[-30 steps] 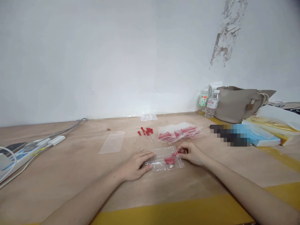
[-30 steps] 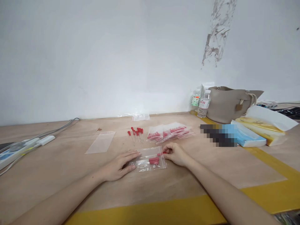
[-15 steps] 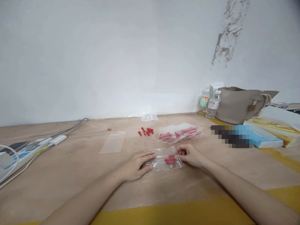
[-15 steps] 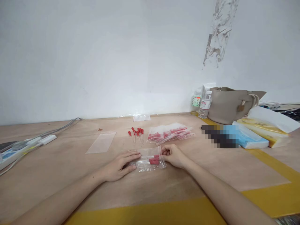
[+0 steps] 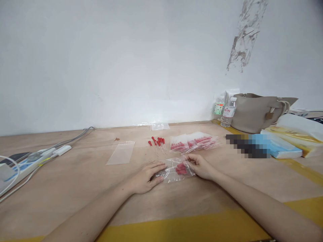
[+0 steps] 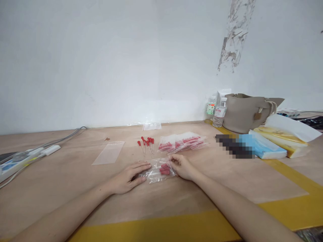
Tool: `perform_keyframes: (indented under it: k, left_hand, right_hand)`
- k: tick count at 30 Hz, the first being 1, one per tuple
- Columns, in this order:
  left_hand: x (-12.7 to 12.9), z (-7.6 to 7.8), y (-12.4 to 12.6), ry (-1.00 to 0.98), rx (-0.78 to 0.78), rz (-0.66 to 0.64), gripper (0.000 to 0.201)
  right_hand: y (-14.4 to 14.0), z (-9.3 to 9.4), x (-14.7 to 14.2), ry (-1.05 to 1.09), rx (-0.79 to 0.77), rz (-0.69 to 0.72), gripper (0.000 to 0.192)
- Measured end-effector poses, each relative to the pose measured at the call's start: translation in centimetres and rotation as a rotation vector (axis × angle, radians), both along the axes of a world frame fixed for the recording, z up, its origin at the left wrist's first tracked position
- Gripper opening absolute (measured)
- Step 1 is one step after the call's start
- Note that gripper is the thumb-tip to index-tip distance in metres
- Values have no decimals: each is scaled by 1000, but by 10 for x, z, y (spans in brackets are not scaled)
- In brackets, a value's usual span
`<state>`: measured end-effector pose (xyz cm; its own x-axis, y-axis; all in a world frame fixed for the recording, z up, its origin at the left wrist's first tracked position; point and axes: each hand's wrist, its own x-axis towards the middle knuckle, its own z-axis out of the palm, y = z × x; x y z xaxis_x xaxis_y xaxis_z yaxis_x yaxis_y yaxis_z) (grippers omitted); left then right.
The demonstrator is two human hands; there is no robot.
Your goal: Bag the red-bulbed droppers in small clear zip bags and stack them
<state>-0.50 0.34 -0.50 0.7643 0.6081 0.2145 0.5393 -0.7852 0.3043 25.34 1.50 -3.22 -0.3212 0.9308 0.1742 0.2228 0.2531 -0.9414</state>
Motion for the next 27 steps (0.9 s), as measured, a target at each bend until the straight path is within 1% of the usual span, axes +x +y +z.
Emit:
perform_keyframes:
  k: [3,5,7,8,10,13,14,15,16,17,19,21,22,24,27]
  left_hand:
    - [0,0,0,0,6,6,43]
    - [0,-1,1,-2,10,5,43]
    - [0,-1,1,-4,11,5,43]
    - [0,-1,1,-4,10,8,43]
    - [0,0,0,1,6,17,43]
    - [-1,1,0,16,-6,23,42]
    - [-1,2,0,25,-8,19,42]
    - [-2,2,0,35,-9,14,41]
    - [-2,3,0,48,-10,9,39]
    - [-2,3,0,62,-12,6,38]
    - [-2,4,1,82,-13,8,36]
    - [-2,4,0,83,-9,10,35]
    - [-1,4,0,81,-7,10,35]
    - [-1,4,-1,73,-3,9,35]
    - [0,3,-1,64,-2,13,36]
  right_hand:
    - [4,-2,-3,5,36,-122,28]
    - [7,-3,-4,-51,40,-233,27]
    - [7,-4,-4,-98,50,-289,27]
    - [7,-4,-4,-109,60,-283,28]
    - [5,-2,-3,-112,67,-211,31]
    - [3,3,2,-115,-21,-55,35]
    - [2,5,6,-133,-65,-45,35]
    - [2,8,9,-158,-91,-70,34]
    - [2,12,12,-190,-83,-119,33]
    - [2,17,15,-224,-33,-183,30]
    - [4,29,16,-304,154,-298,22]
    - [10,42,9,-402,324,-354,16]
    - [15,48,2,-455,357,-363,14]
    - [31,57,-17,-539,339,-368,11]
    - [62,59,-50,-574,236,-378,12]
